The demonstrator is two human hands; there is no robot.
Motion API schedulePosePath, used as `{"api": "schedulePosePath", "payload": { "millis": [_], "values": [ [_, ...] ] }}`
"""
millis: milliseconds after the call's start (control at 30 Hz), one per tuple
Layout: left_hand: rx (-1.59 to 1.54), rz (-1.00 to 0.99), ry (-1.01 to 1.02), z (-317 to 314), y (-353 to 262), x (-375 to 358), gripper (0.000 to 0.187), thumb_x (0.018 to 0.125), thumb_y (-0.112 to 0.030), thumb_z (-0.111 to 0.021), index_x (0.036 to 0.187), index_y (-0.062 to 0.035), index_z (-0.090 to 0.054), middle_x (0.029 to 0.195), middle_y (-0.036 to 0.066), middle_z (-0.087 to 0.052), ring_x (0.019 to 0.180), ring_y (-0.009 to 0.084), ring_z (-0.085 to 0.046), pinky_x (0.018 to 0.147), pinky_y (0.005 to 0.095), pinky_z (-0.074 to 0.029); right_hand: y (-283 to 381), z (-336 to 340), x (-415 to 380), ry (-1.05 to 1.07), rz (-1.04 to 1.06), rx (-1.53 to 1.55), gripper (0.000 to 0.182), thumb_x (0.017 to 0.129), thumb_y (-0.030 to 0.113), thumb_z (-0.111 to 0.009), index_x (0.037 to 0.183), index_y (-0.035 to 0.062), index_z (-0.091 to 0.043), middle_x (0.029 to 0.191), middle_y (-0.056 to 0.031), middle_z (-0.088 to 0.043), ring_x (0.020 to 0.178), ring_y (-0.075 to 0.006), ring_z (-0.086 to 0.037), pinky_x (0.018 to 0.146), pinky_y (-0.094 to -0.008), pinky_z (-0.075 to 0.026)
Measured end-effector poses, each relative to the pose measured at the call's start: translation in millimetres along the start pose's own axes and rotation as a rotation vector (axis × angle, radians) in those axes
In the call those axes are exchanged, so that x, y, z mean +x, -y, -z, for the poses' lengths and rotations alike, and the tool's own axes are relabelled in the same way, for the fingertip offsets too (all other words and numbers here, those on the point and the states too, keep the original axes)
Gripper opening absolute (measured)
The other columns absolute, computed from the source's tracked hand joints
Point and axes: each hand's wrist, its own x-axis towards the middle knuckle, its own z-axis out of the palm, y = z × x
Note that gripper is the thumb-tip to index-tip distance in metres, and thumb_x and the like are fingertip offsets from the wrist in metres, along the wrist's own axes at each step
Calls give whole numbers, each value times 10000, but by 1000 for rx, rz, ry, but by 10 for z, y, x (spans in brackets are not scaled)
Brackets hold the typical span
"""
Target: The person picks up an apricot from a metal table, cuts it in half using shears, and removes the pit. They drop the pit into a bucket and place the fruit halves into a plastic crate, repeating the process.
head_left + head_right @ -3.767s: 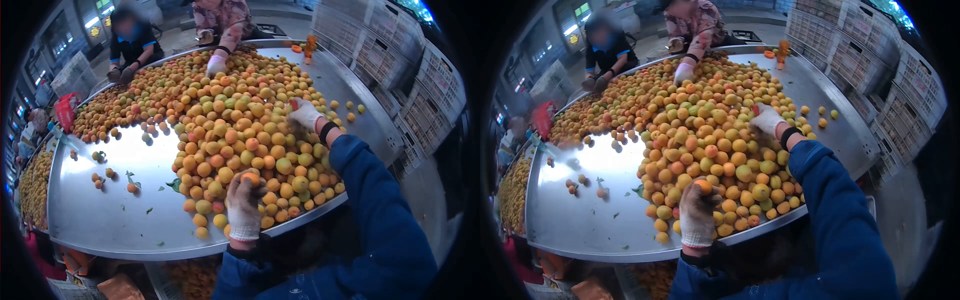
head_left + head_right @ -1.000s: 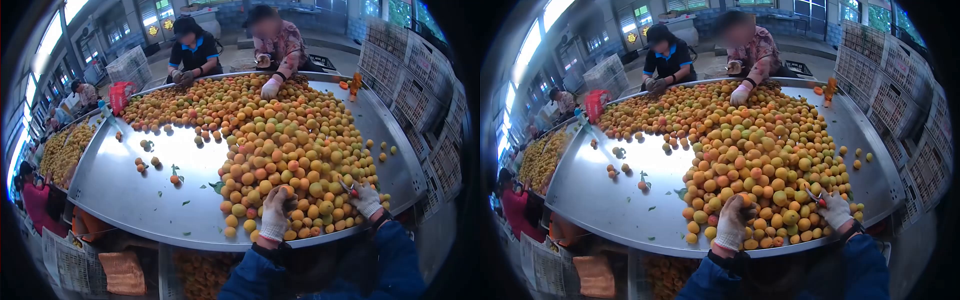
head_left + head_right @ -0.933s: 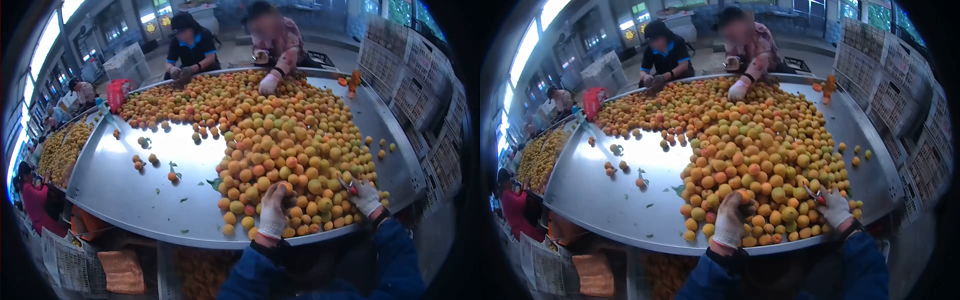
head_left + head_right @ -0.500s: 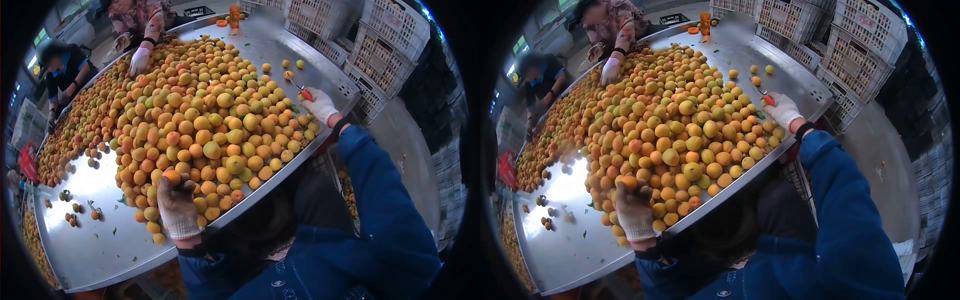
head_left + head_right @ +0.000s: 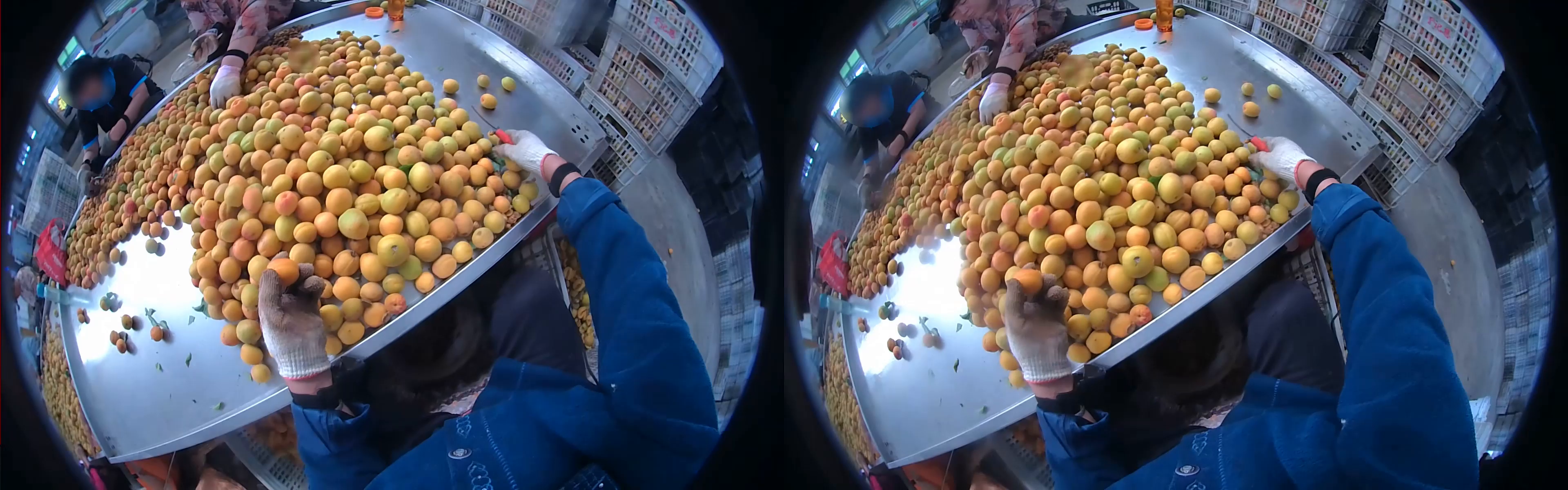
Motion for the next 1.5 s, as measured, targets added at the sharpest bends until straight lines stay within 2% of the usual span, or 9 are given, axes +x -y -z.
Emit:
{"api": "schedulePosePath", "payload": {
  "millis": [200,333,433,633,833,967,1067,1200,1500],
  "values": [
    [-118,54,23,20,-37,19,288,951,-257,-587,1093,-7,-601,917,121,-641,804,220,-612,700,323,-509,570,-251,-495,-473,239,-250,281,859,294,-619,1078,119,-637,962,-169,-661,981,-366,-616,859,-435,-488],
    [-143,52,26,6,-36,26,278,948,-263,-594,1085,-22,-608,904,101,-648,793,208,-615,699,316,-507,837,-724,-659,-265,493,190,334,818,165,-703,1127,68,-623,926,-129,-674,863,-227,-662,775,-328,-520],
    [-158,67,19,-19,-77,-2,274,947,-262,-596,1076,-20,-609,901,101,-649,795,206,-617,699,314,-506,1310,-779,-882,-88,477,53,306,825,286,-671,1061,95,-630,919,-170,-670,883,-350,-653,777,-397,-519],
    [-164,84,-23,51,-61,27,260,946,-259,-595,1058,-25,-610,891,101,-651,799,209,-626,709,315,-508,1691,-853,-1210,286,486,-181,475,775,360,-688,1171,129,-563,894,-186,-673,855,-357,-661,759,-414,-521],
    [-199,73,34,23,-61,28,258,955,-264,-578,1059,-31,-611,887,98,-649,776,208,-620,709,319,-505,1607,-966,-1252,283,577,-358,554,731,371,-728,1219,174,-556,859,-149,-674,827,-326,-673,709,-390,-531],
    [-189,81,-21,53,-68,8,250,955,-265,-583,1053,-36,-610,886,95,-649,774,205,-618,700,312,-506,1334,-915,-1199,44,569,205,438,750,289,-738,1149,172,-600,889,-153,-655,838,-299,-660,767,-362,-526],
    [-203,75,15,125,-13,47,245,953,-258,-584,1051,-35,-609,891,98,-651,789,207,-626,699,311,-508,1097,-567,-1060,-186,320,112,490,716,328,-792,1133,152,-603,935,-86,-681,870,-259,-666,790,-345,-529],
    [-195,82,34,68,-41,47,244,951,-255,-588,1051,-34,-610,900,97,-650,800,202,-626,697,310,-507,356,-146,-613,-400,124,-12,558,702,351,-771,1176,110,-603,1052,-155,-680,977,-330,-650,860,-381,-506],
    [-166,76,17,31,-57,33,254,952,-255,-583,1071,-31,-607,891,88,-643,813,199,-624,695,310,-504,26,152,-332,-259,-175,-267,483,739,334,-719,1131,67,-629,1089,-192,-664,1039,-370,-620,902,-397,-485]
  ]
}}
